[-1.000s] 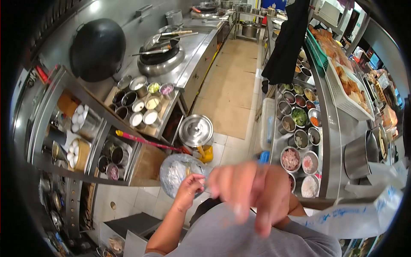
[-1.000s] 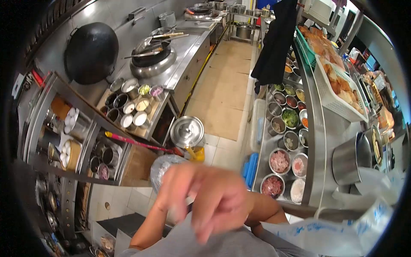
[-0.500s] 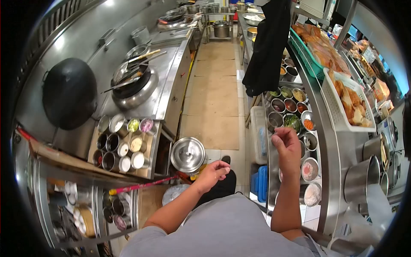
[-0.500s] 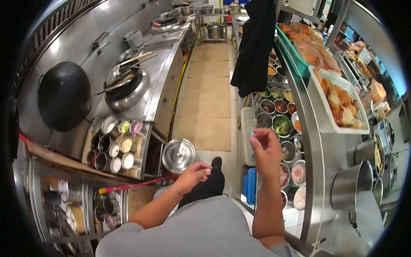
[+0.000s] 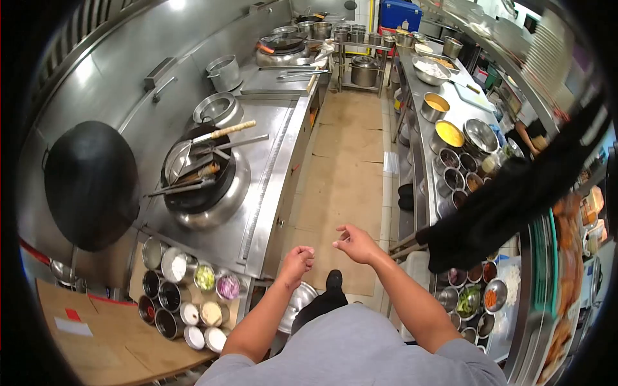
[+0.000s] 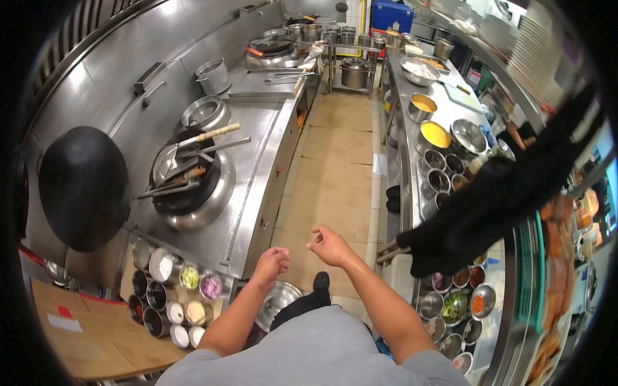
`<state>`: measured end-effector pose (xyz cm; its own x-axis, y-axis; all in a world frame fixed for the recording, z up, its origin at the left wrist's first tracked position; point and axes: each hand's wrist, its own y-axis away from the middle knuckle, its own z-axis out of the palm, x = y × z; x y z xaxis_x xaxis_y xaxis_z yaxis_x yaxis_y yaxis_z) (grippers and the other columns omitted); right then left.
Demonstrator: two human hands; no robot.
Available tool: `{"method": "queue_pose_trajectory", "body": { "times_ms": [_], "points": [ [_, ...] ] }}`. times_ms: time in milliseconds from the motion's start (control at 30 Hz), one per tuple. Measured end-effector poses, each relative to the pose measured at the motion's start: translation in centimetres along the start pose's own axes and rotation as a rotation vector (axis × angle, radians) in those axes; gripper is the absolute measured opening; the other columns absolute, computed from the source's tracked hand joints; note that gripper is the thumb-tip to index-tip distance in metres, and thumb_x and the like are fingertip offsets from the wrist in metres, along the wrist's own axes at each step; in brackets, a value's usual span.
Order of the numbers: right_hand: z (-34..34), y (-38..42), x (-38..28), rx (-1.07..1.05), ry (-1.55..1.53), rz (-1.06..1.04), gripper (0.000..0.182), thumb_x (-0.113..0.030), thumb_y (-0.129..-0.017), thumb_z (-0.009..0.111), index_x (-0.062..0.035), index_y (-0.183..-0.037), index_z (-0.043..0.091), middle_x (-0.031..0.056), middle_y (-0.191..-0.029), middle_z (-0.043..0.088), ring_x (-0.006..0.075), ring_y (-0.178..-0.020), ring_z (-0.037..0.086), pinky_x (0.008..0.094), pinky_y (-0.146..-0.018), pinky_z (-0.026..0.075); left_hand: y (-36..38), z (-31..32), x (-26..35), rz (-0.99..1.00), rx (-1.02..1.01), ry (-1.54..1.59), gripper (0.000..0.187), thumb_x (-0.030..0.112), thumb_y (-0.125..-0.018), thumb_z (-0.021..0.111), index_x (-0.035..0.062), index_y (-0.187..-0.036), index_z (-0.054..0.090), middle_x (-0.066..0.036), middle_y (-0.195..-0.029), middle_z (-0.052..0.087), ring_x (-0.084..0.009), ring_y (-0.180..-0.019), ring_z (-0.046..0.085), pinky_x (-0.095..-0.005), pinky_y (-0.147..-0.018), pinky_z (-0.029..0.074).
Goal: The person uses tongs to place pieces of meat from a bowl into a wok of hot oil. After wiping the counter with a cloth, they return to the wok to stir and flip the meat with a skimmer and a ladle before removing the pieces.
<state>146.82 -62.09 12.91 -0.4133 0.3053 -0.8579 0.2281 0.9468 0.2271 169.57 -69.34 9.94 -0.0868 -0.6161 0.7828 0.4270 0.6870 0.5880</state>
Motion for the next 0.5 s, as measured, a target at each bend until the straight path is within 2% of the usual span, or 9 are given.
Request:
{"method": "queue_pose_trajectory", "body": {
  "times_ms": [133,200,233,400,467,500],
  "points": [
    [-6.2,-7.8,-0.9,0.037,-0.141,0.007,0.052,-0.026,-0.091,0.078,-0.0020,-0.133,0.059,0.0105,-0.104,0.069,0.0197,-0.091,0.066,0.0339,-0.084,0.054,-7.6,3.0,7.6,-0.010,-0.060,-0.088,0.017,0.018,-0.095,0.067,0.0077,-0.108,0.063,-0.001,-0.091,0.064,-0.0100,-0.074,0.057,-0.0262,-0.068,0.049],
    [-10.1,-11.0,-0.9,-0.014,-0.287,0.102,0.049,-0.021,-0.092,0.076,-0.0028,-0.135,0.059,0.0056,-0.102,0.067,0.0160,-0.093,0.064,0.0321,-0.087,0.053,-10.9,5.7,11.8,-0.016,-0.110,-0.111,0.017,0.018,-0.095,0.067,0.0080,-0.108,0.063,-0.001,-0.093,0.064,-0.0103,-0.075,0.057,-0.0265,-0.069,0.049],
    [-11.8,-12.9,-0.2,-0.009,-0.290,0.095,0.051,-0.025,-0.093,0.076,-0.0019,-0.135,0.057,0.0069,-0.103,0.066,0.0159,-0.090,0.063,0.0312,-0.082,0.052,-12.5,7.2,13.7,-0.014,-0.152,-0.122,0.017,0.018,-0.095,0.067,0.0080,-0.107,0.063,-0.001,-0.094,0.064,-0.0105,-0.076,0.057,-0.0268,-0.070,0.049],
    [-22.2,-22.0,1.1,0.037,-0.494,0.143,0.050,-0.022,-0.094,0.074,-0.0032,-0.137,0.056,0.0073,-0.107,0.067,0.0149,-0.092,0.063,0.0303,-0.081,0.052,-22.9,14.2,22.2,0.040,-0.301,-0.136,0.018,0.020,-0.095,0.067,0.0077,-0.108,0.063,-0.002,-0.096,0.064,-0.0109,-0.079,0.057,-0.0276,-0.075,0.050],
    [-26.6,-26.1,2.2,0.099,-0.657,0.122,0.044,-0.020,-0.098,0.069,-0.0049,-0.136,0.056,0.0067,-0.109,0.069,0.0133,-0.090,0.064,0.0303,-0.084,0.052,-28.1,17.3,25.3,0.080,-0.352,-0.177,0.021,0.024,-0.097,0.068,0.0086,-0.111,0.064,-0.001,-0.098,0.063,-0.0097,-0.082,0.057,-0.0283,-0.079,0.050],
    [-28.8,-28.5,3.1,0.125,-0.689,0.117,0.042,-0.021,-0.099,0.068,-0.0053,-0.136,0.056,0.0088,-0.113,0.070,0.0151,-0.091,0.065,0.0321,-0.085,0.053,-30.5,18.7,26.8,0.079,-0.381,-0.192,0.021,0.024,-0.097,0.068,0.0086,-0.111,0.064,-0.001,-0.098,0.063,-0.0097,-0.082,0.057,-0.0283,-0.079,0.050]
  ]
}}
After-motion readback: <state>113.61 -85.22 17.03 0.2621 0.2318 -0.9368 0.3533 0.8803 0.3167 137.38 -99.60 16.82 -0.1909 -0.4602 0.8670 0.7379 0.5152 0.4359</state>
